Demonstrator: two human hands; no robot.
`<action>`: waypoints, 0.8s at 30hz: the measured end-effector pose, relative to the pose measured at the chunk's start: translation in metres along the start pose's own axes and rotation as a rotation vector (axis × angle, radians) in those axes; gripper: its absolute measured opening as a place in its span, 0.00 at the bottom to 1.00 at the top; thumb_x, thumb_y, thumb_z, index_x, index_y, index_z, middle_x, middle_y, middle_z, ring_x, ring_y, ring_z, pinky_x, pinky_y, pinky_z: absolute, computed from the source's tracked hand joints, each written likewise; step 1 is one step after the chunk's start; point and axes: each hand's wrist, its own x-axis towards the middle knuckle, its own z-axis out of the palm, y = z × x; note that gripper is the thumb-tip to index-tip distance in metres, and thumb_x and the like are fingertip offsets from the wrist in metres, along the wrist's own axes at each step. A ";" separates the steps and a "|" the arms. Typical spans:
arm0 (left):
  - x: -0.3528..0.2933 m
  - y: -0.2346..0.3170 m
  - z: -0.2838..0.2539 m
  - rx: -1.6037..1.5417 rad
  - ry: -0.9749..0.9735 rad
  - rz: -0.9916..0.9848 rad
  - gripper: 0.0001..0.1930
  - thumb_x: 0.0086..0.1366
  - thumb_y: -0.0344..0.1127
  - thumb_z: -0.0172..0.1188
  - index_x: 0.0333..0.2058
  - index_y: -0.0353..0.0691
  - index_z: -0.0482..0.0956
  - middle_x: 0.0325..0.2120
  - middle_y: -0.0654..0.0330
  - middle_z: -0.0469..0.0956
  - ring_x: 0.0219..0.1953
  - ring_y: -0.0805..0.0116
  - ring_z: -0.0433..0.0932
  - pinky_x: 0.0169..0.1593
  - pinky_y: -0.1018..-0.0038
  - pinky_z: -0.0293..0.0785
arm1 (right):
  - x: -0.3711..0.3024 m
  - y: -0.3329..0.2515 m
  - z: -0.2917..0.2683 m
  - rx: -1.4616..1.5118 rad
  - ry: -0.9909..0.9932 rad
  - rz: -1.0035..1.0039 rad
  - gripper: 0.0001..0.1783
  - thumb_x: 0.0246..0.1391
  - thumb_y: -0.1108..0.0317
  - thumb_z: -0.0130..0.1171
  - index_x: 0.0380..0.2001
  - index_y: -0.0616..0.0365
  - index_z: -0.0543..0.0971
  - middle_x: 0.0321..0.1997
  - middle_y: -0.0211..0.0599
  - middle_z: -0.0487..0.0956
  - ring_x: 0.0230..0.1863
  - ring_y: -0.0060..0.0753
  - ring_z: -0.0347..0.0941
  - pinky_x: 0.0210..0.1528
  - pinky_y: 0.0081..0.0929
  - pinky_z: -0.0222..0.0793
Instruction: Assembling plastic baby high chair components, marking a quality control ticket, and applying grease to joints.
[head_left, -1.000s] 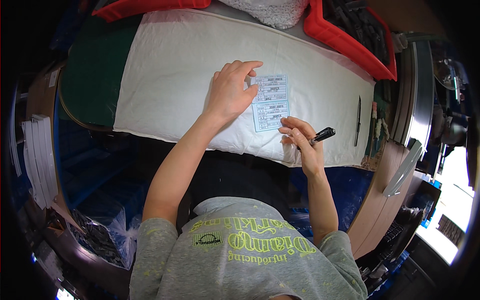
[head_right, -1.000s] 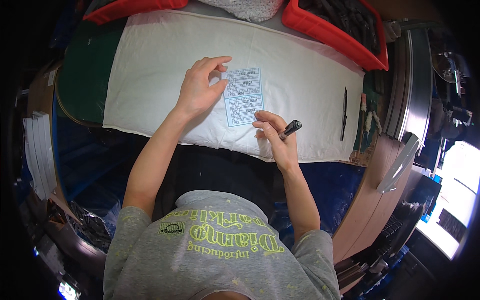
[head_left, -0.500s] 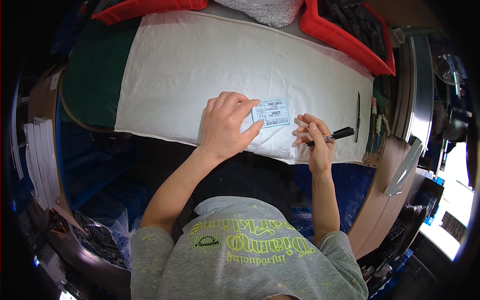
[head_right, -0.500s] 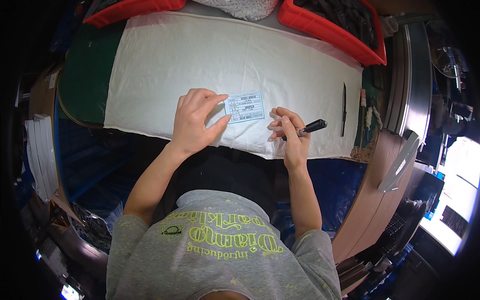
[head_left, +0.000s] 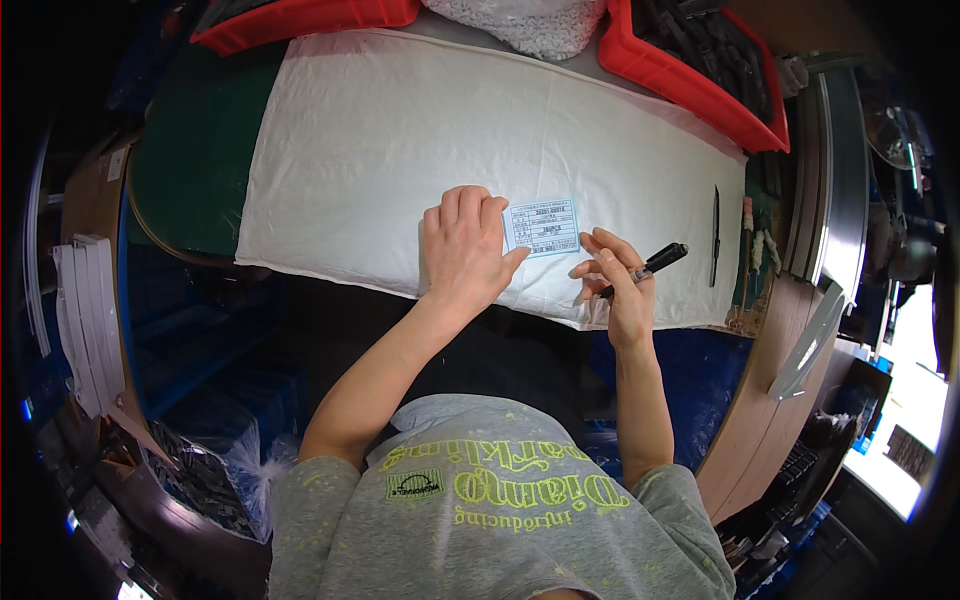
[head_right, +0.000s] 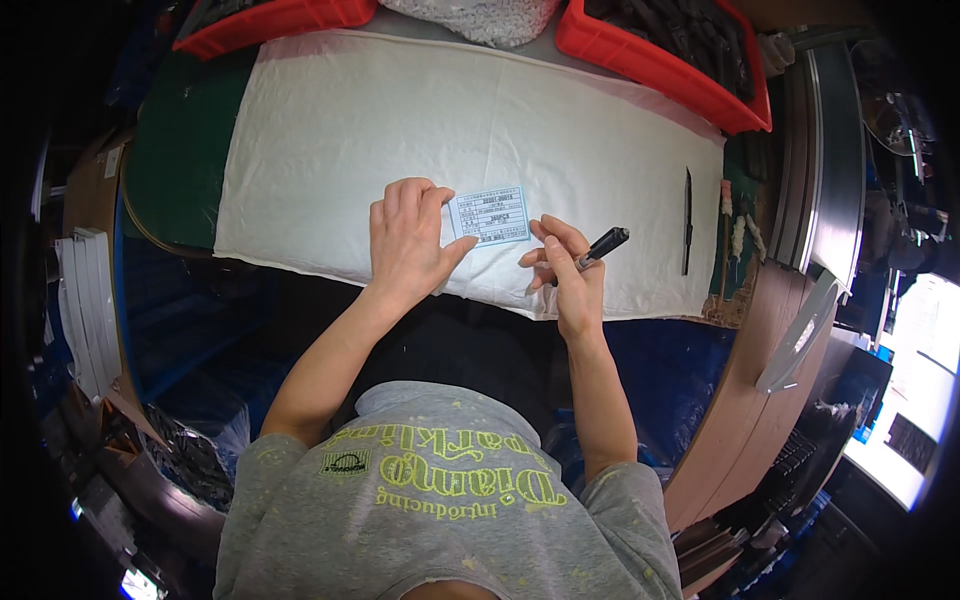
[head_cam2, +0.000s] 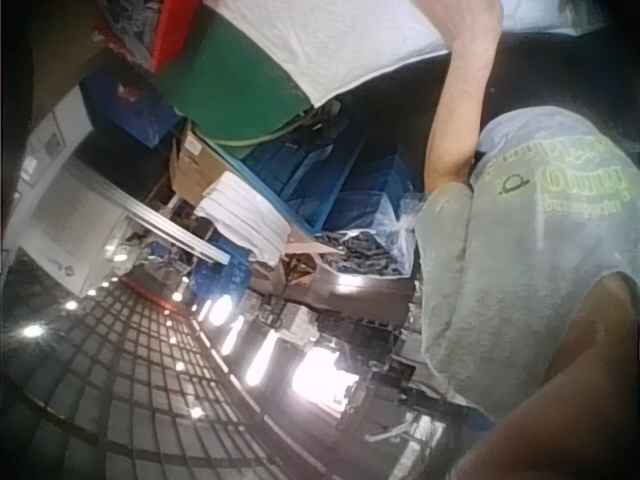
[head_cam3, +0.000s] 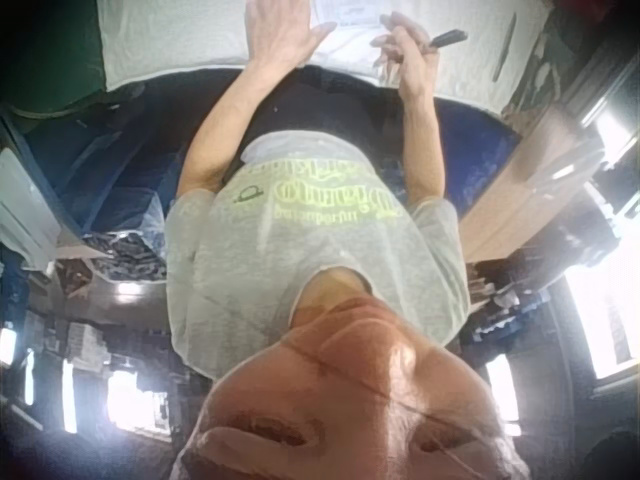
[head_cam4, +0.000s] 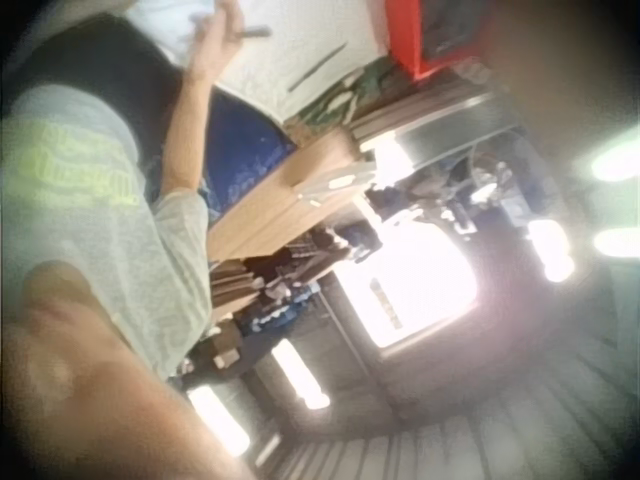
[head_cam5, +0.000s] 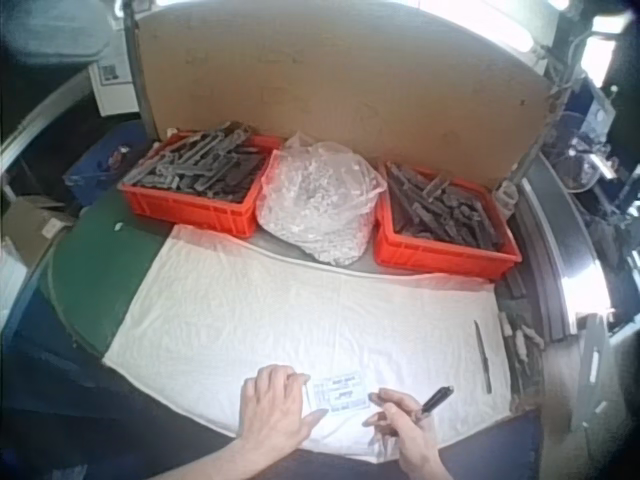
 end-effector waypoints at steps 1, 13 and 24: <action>0.000 0.000 0.000 -0.009 -0.017 -0.024 0.27 0.41 0.40 0.70 0.41 0.39 0.71 0.40 0.59 0.65 0.47 0.62 0.62 0.44 0.67 0.58 | 0.000 0.001 0.000 0.017 -0.007 0.005 0.21 0.56 0.67 0.48 0.49 0.71 0.68 0.47 0.51 0.73 0.32 0.26 0.74 0.23 0.17 0.67; -0.016 0.001 0.017 -0.573 0.073 -0.019 0.19 0.48 0.26 0.64 0.39 0.35 0.68 0.29 0.60 0.74 0.30 0.68 0.75 0.41 0.71 0.67 | 0.006 -0.003 0.005 -0.001 -0.040 0.017 0.22 0.56 0.63 0.50 0.48 0.70 0.69 0.34 0.39 0.75 0.24 0.20 0.68 0.19 0.14 0.63; -0.022 -0.011 -0.036 -1.468 -0.230 -0.461 0.17 0.58 0.26 0.56 0.46 0.31 0.67 0.32 0.56 0.76 0.33 0.73 0.77 0.37 0.80 0.73 | -0.006 -0.008 0.021 0.039 -0.200 -0.048 0.14 0.55 0.62 0.54 0.31 0.64 0.75 0.22 0.29 0.74 0.15 0.12 0.58 0.16 0.12 0.50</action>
